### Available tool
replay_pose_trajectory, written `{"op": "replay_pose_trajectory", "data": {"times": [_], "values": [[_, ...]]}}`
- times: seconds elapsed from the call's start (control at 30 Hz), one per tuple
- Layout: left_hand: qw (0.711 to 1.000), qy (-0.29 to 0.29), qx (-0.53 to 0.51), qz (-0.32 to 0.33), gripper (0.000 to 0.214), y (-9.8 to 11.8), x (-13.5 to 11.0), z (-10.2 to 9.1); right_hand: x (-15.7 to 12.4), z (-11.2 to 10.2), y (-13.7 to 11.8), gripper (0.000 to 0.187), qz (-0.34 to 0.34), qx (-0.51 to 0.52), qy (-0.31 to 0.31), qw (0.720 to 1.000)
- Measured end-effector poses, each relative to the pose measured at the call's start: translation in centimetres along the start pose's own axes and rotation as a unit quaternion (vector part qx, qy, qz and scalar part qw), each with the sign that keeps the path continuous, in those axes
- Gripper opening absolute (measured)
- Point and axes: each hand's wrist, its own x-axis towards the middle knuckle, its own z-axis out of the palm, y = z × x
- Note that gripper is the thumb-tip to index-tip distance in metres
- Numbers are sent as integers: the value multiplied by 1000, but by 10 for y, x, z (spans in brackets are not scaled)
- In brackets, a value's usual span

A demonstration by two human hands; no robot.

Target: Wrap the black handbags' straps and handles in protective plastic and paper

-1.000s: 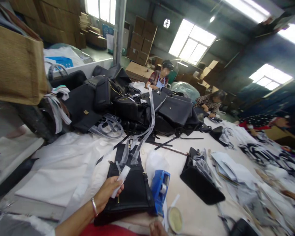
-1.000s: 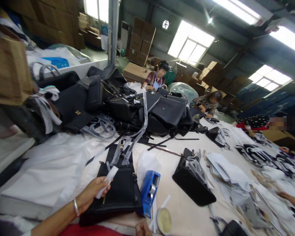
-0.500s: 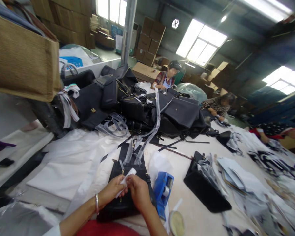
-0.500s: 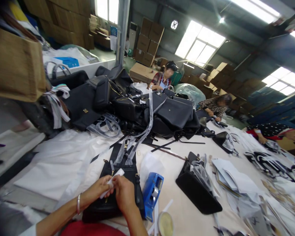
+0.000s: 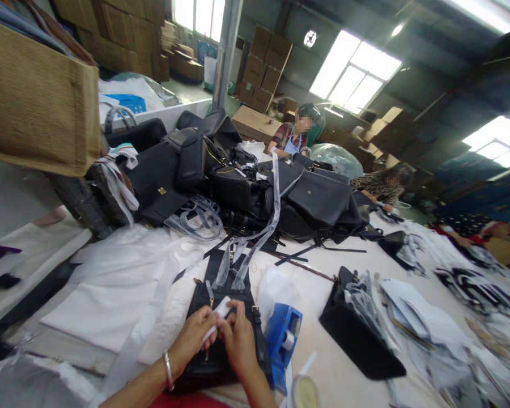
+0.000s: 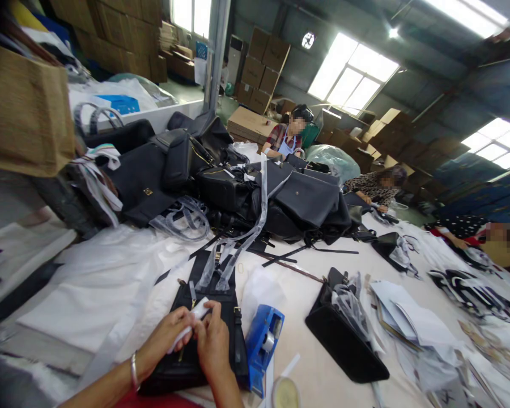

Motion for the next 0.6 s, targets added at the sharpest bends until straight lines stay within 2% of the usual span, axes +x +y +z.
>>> {"op": "replay_pose_trajectory", "data": {"times": [0.1, 0.2, 0.37, 0.47, 0.6], "values": [[997, -33, -73, -22, 38, -1, 6, -4, -2, 12, 4, 28, 11, 15, 44, 999], [976, -93, -177, -82, 34, -2, 12, -14, 1, 18, 7, 33, -26, -12, 56, 998], [944, -136, -242, -179, 29, -3, 19, -30, 14, 12, 12, 29, -154, -90, -30, 984], [927, -180, -247, -218, 21, -4, 21, -38, 19, 5, 15, 32, -212, -184, -84, 956], [917, -223, -216, -251, 16, -2, 26, -45, 21, -5, 16, 35, -266, -353, -129, 888]]}}
